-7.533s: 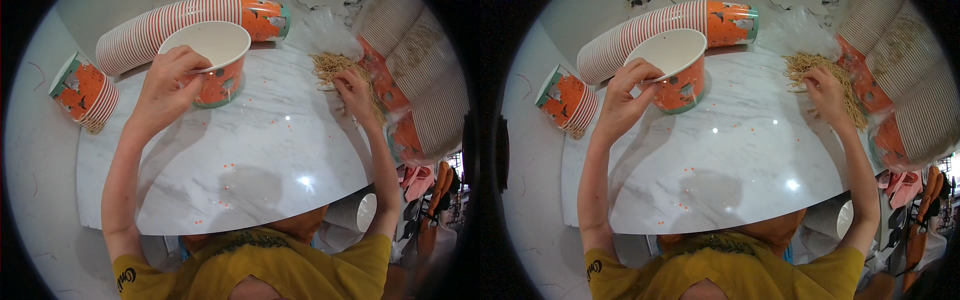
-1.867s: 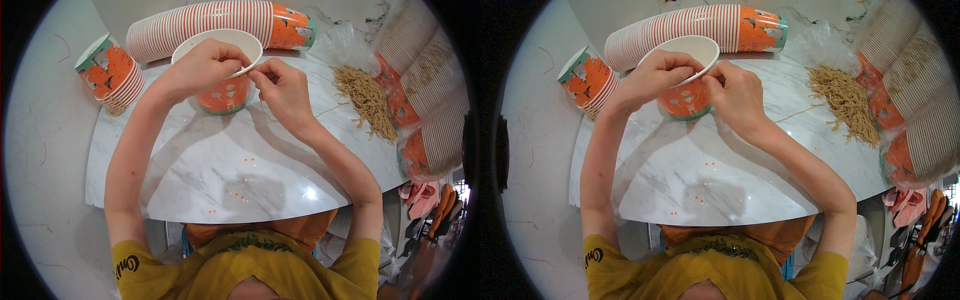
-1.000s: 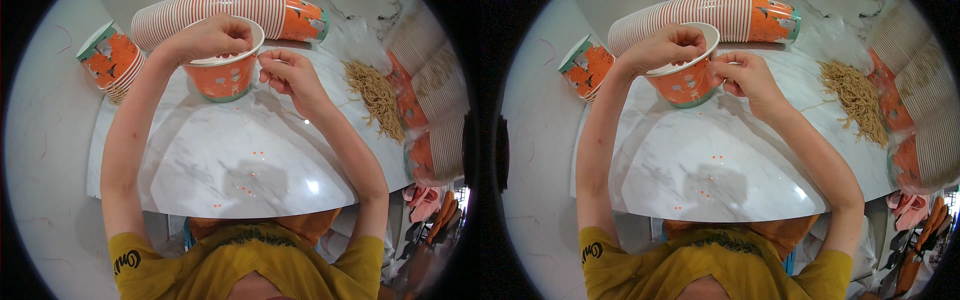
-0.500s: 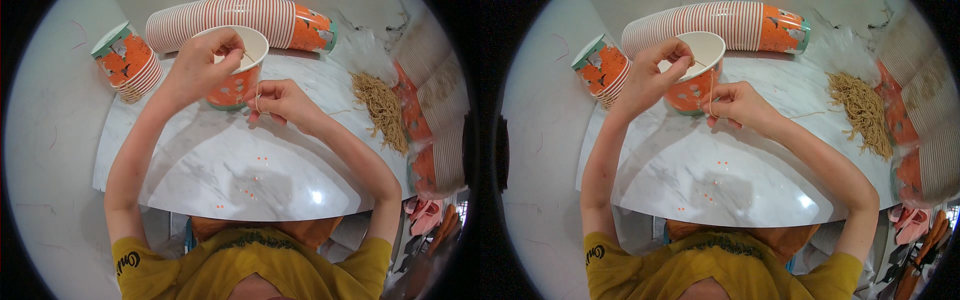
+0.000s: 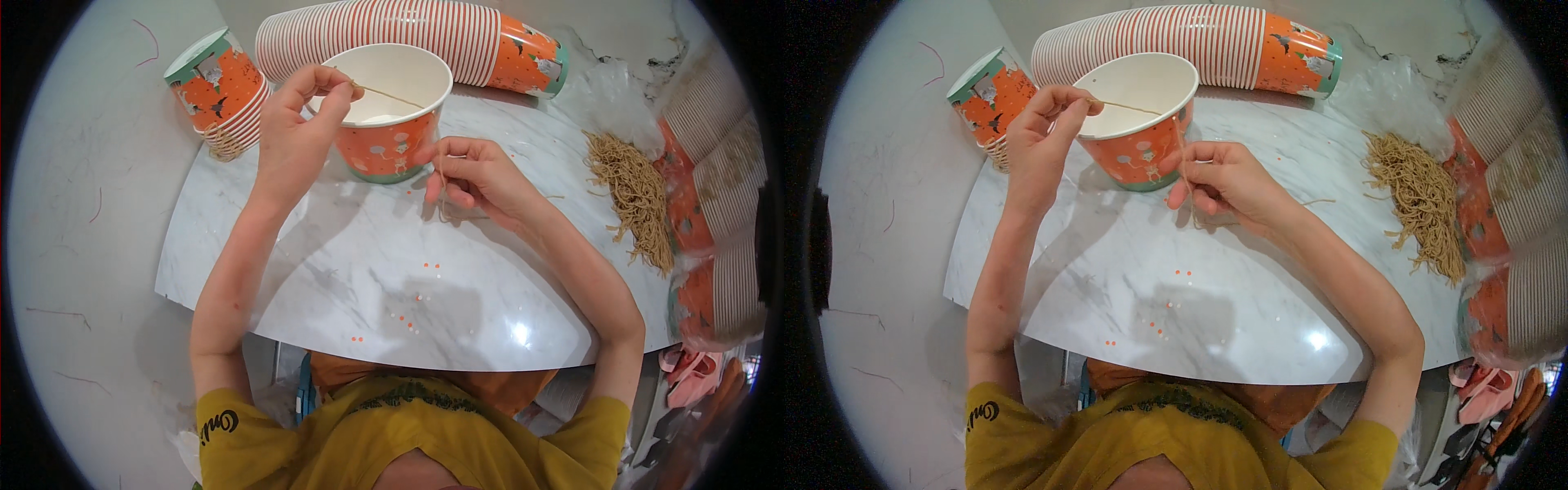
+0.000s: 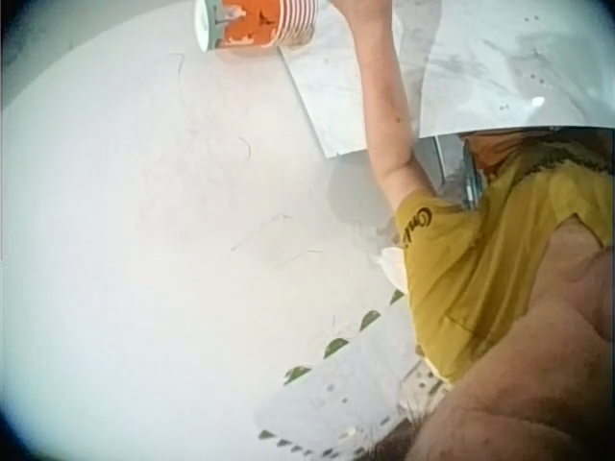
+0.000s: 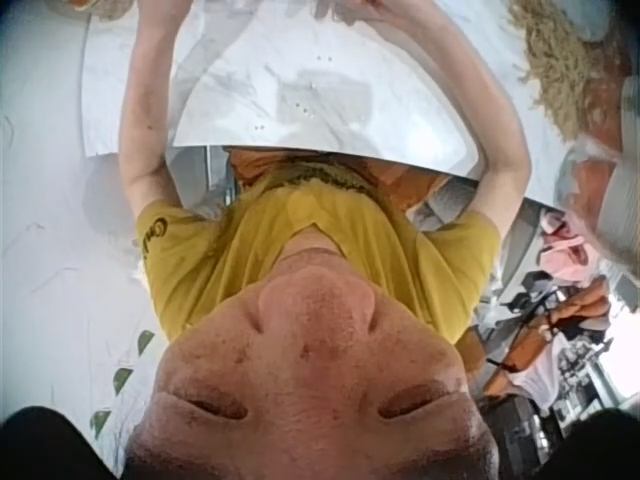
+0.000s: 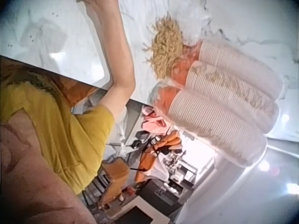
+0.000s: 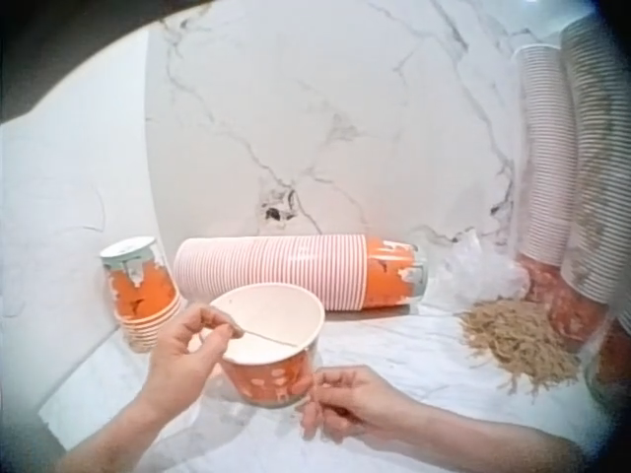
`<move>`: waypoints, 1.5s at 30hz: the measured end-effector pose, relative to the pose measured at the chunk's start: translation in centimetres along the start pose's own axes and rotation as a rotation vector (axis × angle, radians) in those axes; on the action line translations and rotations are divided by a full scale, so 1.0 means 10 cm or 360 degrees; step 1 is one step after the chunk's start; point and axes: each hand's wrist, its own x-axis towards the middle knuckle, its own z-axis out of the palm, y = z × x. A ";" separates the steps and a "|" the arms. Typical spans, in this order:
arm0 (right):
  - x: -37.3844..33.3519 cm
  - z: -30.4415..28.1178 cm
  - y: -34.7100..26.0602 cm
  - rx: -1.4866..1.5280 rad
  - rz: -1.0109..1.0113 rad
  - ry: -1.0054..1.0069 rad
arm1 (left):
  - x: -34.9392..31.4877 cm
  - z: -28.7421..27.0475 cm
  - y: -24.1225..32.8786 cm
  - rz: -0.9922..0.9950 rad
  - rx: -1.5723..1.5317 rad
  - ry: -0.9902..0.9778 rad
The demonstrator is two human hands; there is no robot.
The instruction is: Attaching elastic decorative strings or handles to printed paper cups at a workstation.
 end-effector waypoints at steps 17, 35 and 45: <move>-0.10 0.28 0.01 0.0350 -0.0117 -0.0085 | -0.42 0.24 -0.04 0.1297 0.0945 0.0036; -0.08 0.25 -0.04 0.0212 -0.0134 0.0156 | -0.26 0.07 -0.18 0.0307 0.0393 -0.0050; -0.06 0.24 -0.01 0.0115 -0.0142 0.0191 | -0.09 0.10 -0.36 0.0324 -0.0141 -0.0099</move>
